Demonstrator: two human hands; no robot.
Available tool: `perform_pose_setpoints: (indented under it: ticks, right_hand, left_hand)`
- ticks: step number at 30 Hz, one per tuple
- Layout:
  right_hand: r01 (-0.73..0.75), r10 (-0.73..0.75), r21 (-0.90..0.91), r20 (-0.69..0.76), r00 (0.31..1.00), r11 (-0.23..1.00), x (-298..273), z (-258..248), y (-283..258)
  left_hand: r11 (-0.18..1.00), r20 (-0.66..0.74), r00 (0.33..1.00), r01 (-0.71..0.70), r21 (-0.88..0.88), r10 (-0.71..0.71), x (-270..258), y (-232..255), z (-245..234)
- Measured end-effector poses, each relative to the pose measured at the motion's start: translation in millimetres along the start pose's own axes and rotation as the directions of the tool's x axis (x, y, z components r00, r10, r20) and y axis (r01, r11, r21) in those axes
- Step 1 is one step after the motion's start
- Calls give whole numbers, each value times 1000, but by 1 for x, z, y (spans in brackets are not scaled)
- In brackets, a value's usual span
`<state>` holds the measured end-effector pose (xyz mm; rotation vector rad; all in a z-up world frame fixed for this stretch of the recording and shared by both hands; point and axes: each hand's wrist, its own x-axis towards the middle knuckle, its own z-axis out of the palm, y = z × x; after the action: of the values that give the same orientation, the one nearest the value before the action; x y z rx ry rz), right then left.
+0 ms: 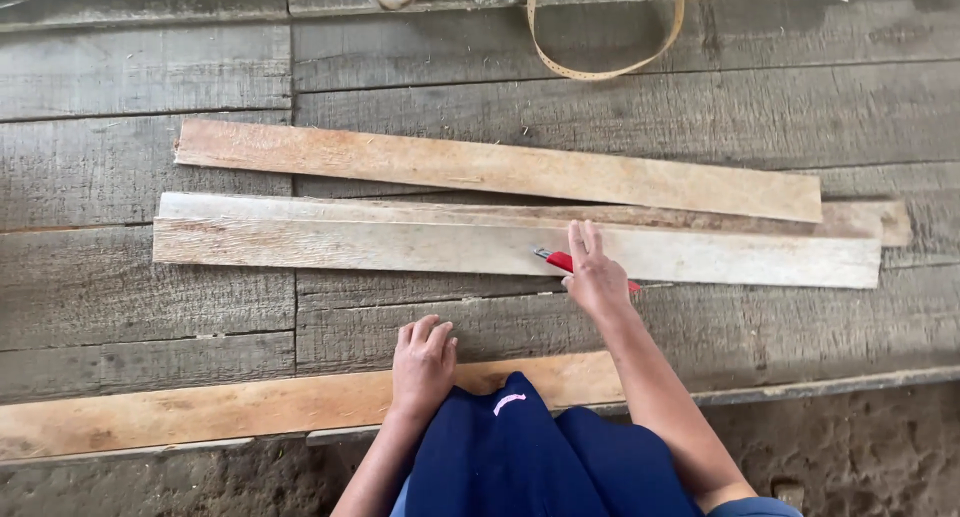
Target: The person uses a red utility knife to shave and smooth the edges of several wooden planks on a wooden workbench. They repeatedly run the blade along the plank edges, flip the planks, and adjust their position to continue shaving.
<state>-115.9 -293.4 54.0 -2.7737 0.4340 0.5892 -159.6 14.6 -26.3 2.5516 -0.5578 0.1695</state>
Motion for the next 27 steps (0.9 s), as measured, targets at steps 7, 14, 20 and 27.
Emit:
perform_pose_setpoints:
  ticks: [7,14,20,27]
  right_hand:
    - [154,-153,-7,-122,981,988,10,4,23]
    - [182,-168,93,-135,976,979,-9,9,38]
    - [208,-191,109,-143,971,972,-38,15,49]
    - [233,-202,64,-314,928,970,-88,14,34]
  left_hand:
    - [997,-73,994,78,-18,-79,9,14,16]
    - [991,-139,988,83,106,-68,46,36,-19]
    - [981,343,933,45,186,-108,86,18,-49]
    - [977,422,898,-183,106,123,82,-32,-31]
